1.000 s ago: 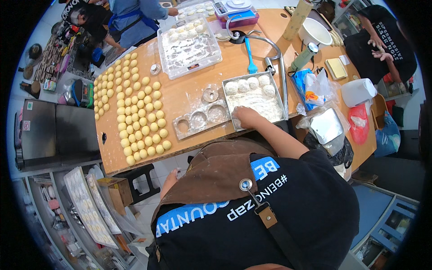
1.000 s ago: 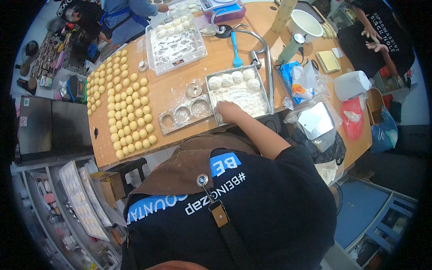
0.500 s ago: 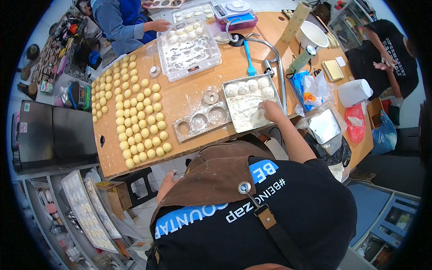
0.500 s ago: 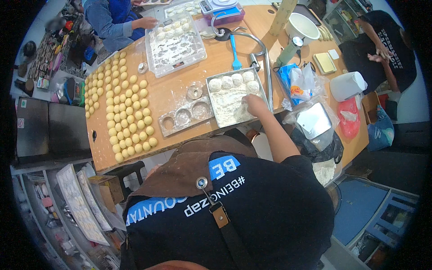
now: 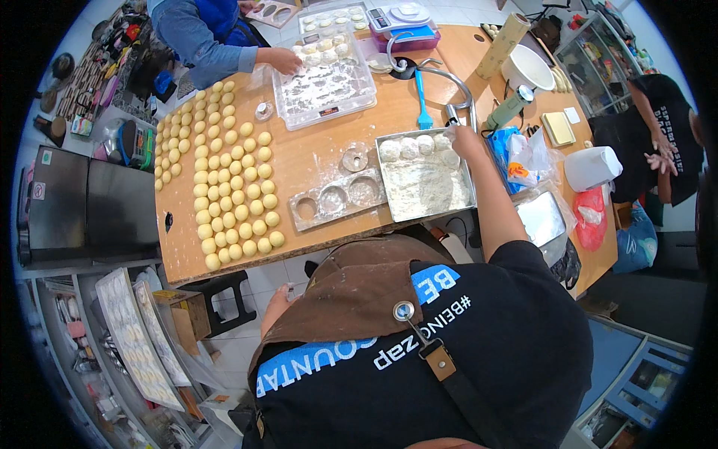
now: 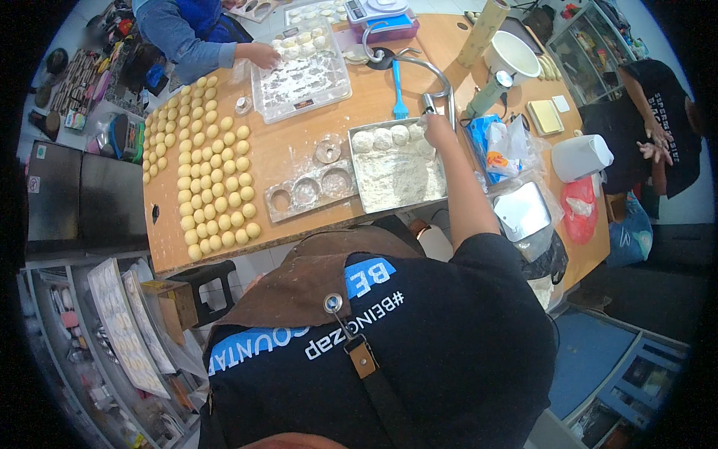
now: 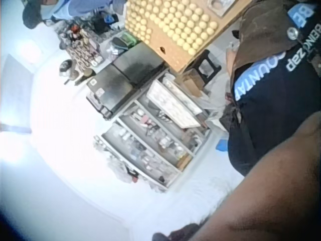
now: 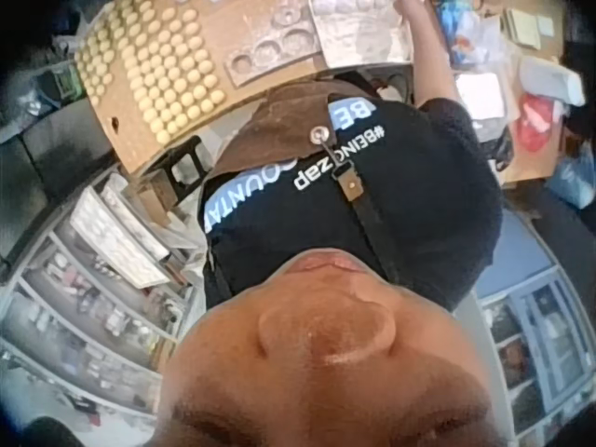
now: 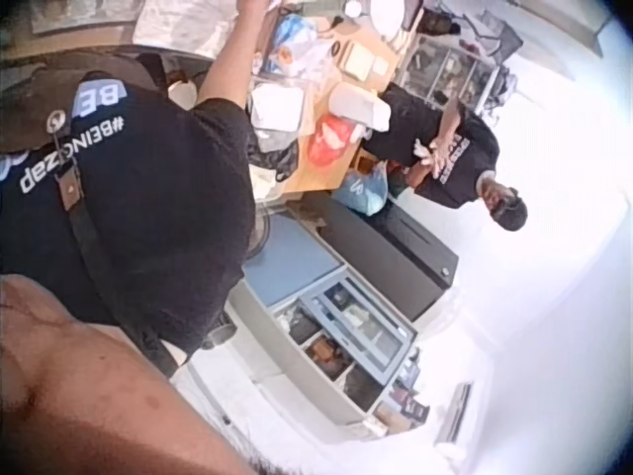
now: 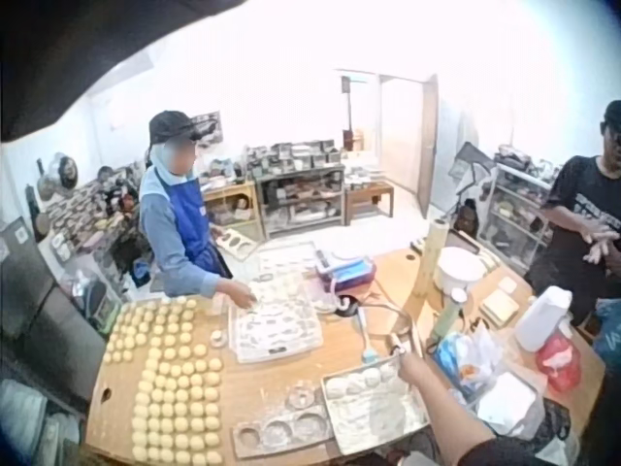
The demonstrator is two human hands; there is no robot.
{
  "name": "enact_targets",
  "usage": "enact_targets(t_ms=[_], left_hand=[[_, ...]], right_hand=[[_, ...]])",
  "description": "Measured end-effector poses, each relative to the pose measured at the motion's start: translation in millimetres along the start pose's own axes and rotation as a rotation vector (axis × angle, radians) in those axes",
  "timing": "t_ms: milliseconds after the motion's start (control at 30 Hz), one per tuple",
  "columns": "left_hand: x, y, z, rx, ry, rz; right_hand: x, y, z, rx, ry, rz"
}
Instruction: The person prepares doughnuts by dipping dough balls into flour and arranging them in a circular pattern on a baking tray.
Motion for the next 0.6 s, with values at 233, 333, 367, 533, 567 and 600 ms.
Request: enact_targets(t_ms=[233, 333, 367, 533, 567, 600], left_hand=[[-27, 2, 38, -0.002, 0.047, 0.065], [-24, 6, 38, -0.014, 0.035, 0.057], [-21, 6, 35, -0.042, 0.02, 0.02], [-16, 9, 34, 0.008, 0.059, 0.04], [-18, 10, 32, -0.001, 0.066, 0.052], [-15, 11, 24, -0.007, 0.071, 0.059]], right_hand=[[22, -13, -35, -0.028, 0.086, -0.079], [23, -19, -69, 0.01, 0.227, -0.139], [20, -16, -85, 0.056, 0.293, -0.166], [19, -16, -119, 0.138, 0.453, -0.135], [20, -15, -127, 0.133, 0.483, -0.112], [21, -13, -130, 0.133, 0.493, -0.114]])
Point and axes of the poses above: each hand's wrist, its own x-axis towards the middle knuckle, its own y-axis out of the back of the hand, z = x × y, the point moved 2 cm from there along x, towards the middle knuckle, and after that the axes turned 13 degrees about -x, right-handed, at the moved point
